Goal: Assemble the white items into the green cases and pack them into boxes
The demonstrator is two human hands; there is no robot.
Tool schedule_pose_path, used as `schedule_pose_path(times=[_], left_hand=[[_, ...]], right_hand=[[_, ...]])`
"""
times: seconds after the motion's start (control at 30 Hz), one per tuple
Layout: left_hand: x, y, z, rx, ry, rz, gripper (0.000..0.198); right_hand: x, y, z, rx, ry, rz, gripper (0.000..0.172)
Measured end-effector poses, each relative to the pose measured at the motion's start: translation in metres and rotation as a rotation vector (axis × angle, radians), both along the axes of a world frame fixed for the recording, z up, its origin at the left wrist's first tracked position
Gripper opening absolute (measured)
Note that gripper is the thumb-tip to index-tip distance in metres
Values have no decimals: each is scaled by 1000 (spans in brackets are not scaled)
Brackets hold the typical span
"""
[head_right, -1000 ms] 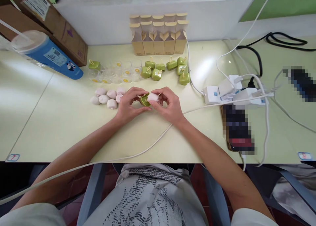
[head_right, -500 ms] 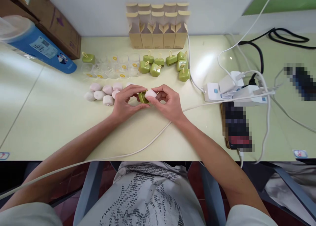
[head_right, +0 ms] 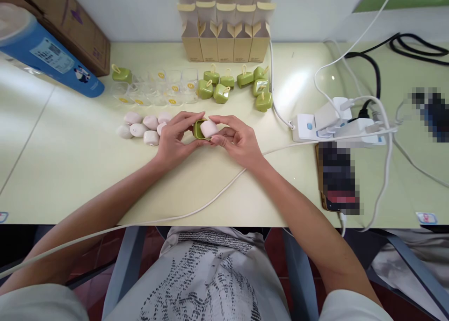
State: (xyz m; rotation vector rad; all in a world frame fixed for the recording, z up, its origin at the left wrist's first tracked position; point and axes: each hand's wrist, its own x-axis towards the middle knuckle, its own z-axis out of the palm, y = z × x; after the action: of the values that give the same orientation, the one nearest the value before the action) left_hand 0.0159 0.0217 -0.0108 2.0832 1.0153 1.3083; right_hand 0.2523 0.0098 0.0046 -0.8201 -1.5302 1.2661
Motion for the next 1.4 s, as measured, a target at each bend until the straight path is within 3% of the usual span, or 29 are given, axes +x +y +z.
schedule_pose_path(times=[0.2, 0.37, 0.47, 0.6, 0.7, 0.9, 1.13, 1.4], left_hand=[[3, -1, 0, -155, -184, -108, 65], [4, -8, 8, -257, -164, -182, 50], [4, -10, 11, -185, -117, -154, 42], [4, -11, 12, 89, -40, 17, 30], [6, -13, 14, 191, -32, 7, 16], [13, -21, 15, 165, -105, 19, 16], [12, -23, 26, 170, -58, 50, 19], [16, -25, 29, 138, -186, 22, 16]], right_hand=[[9, 5, 0, 139, -128, 45, 61], [12, 4, 4, 318, -260, 54, 45], [10, 2, 7, 350, -268, 46, 41], [5, 0, 7, 355, -255, -59, 42], [3, -2, 4, 338, -261, -93, 48], [1, -4, 2, 380, -257, -65, 43], [-3, -10, 8, 450, -243, -137, 40], [-7, -11, 3, 580, -269, -223, 26]])
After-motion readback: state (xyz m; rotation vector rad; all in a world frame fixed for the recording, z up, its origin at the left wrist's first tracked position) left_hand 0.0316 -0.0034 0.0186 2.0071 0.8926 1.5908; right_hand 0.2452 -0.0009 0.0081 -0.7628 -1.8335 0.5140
